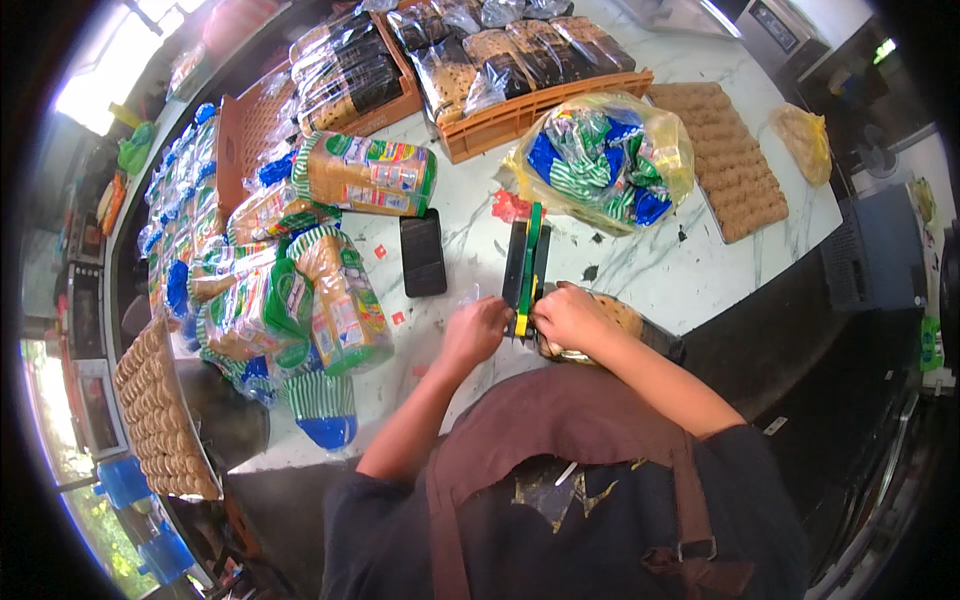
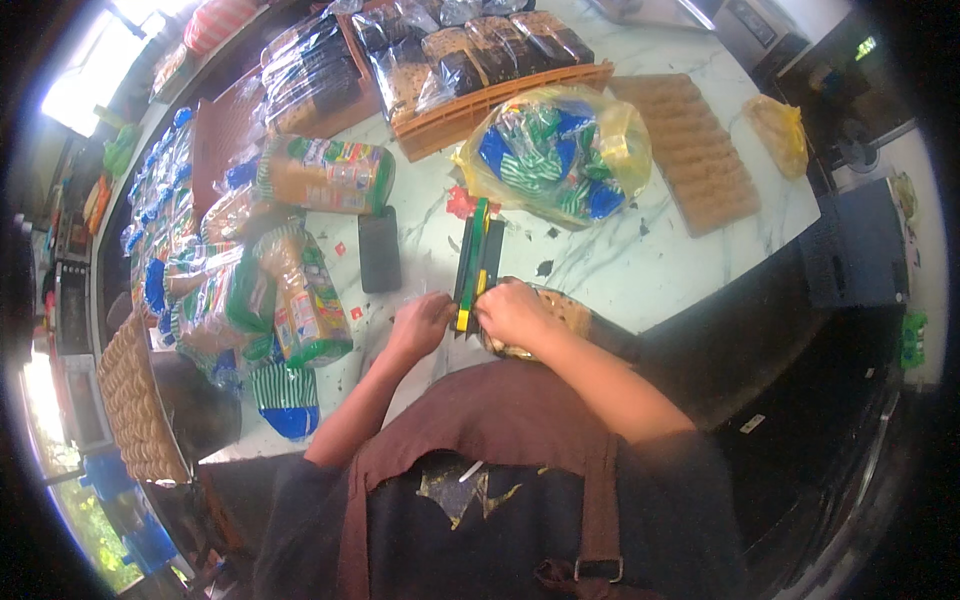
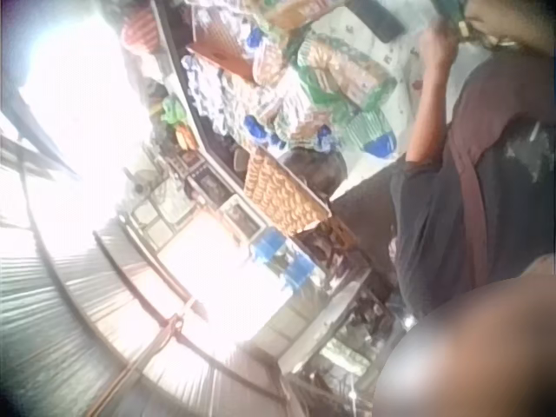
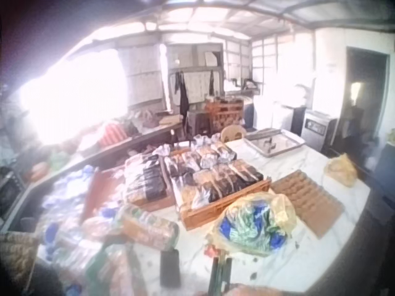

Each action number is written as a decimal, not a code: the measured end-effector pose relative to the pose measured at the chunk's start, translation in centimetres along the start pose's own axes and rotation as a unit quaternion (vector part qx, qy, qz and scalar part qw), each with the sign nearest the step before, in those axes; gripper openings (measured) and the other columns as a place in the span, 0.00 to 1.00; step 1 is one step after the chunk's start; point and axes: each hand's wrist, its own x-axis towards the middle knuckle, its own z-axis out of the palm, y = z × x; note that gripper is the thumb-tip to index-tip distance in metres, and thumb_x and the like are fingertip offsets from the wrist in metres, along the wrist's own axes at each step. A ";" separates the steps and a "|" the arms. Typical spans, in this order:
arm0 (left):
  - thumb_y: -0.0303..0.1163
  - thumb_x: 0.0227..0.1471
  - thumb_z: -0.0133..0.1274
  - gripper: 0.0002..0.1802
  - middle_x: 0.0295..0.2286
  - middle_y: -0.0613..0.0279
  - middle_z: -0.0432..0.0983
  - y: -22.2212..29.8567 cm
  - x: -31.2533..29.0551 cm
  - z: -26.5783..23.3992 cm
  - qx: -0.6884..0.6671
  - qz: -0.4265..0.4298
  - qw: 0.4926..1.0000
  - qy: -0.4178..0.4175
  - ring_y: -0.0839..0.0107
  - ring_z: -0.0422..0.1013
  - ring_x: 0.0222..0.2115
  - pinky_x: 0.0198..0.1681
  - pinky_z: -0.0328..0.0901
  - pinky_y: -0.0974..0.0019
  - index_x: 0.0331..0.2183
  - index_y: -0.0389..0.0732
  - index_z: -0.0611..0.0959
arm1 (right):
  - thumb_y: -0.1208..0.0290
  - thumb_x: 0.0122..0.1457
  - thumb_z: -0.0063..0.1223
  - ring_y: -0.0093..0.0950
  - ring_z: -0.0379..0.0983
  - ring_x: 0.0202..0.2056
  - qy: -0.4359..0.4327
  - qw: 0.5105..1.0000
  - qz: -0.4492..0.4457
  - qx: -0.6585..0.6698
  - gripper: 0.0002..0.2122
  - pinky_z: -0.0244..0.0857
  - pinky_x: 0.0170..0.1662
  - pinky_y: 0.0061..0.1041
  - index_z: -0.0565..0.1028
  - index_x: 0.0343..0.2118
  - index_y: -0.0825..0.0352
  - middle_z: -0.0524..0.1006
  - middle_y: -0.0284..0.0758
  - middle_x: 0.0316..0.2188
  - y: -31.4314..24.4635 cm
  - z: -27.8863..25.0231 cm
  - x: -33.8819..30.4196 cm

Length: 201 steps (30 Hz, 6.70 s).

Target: The person repeatedly places bread loaves into plastic bags, seals them using a handheld heat sealer, and stacks the finished packages on a counter. The person also handles plastic bags and a mobile phone during the process.

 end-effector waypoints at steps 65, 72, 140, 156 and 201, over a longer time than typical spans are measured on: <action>0.25 0.43 0.53 0.11 0.22 0.67 0.67 11.8 -1.1 -2.0 0.168 0.491 0.853 -0.052 0.68 0.69 0.25 0.30 0.62 0.65 0.33 0.47 0.79 | 0.87 0.44 0.44 0.34 0.74 0.36 -0.082 0.918 0.009 0.388 0.16 0.66 0.40 0.30 0.76 0.37 0.71 0.78 0.43 0.33 1.6 -5.6 -9.7; 0.28 0.45 0.54 0.06 0.22 0.66 0.72 9.7 -1.6 -2.7 0.143 0.368 0.918 -0.035 0.64 0.71 0.24 0.31 0.63 0.62 0.30 0.47 0.81 | 0.78 0.48 0.53 0.45 0.75 0.38 0.005 0.960 -0.010 0.279 0.09 0.67 0.41 0.36 0.77 0.34 0.70 0.77 0.49 0.31 -1.1 -5.5 -7.3; 0.26 0.44 0.55 0.02 0.23 0.58 0.72 12.8 0.8 4.4 0.031 0.328 0.943 -0.044 0.56 0.68 0.24 0.33 0.60 0.58 0.25 0.42 0.77 | 0.79 0.43 0.58 0.42 0.71 0.32 0.242 0.945 0.000 0.218 0.05 0.67 0.37 0.33 0.73 0.23 0.69 0.73 0.42 0.23 3.4 -3.2 -13.4; 0.29 0.55 0.48 0.07 0.22 0.65 0.67 12.8 2.2 4.2 -0.291 -0.049 0.916 -0.271 0.76 0.64 0.23 0.27 0.61 0.69 0.34 0.35 0.74 | 0.84 0.46 0.56 0.39 0.73 0.32 0.317 0.937 0.012 0.145 0.09 0.66 0.51 0.37 0.78 0.33 0.68 0.74 0.39 0.24 1.4 -2.7 -14.5; 0.46 0.49 0.55 0.27 0.43 0.46 0.71 17.5 1.3 2.5 -0.099 0.132 0.934 -0.318 0.51 0.68 0.47 0.49 0.61 0.50 0.48 0.41 0.75 | 0.77 0.47 0.55 0.40 0.73 0.32 0.192 0.956 0.096 0.200 0.06 0.67 0.38 0.33 0.80 0.29 0.69 0.77 0.41 0.25 1.5 -10.8 -17.5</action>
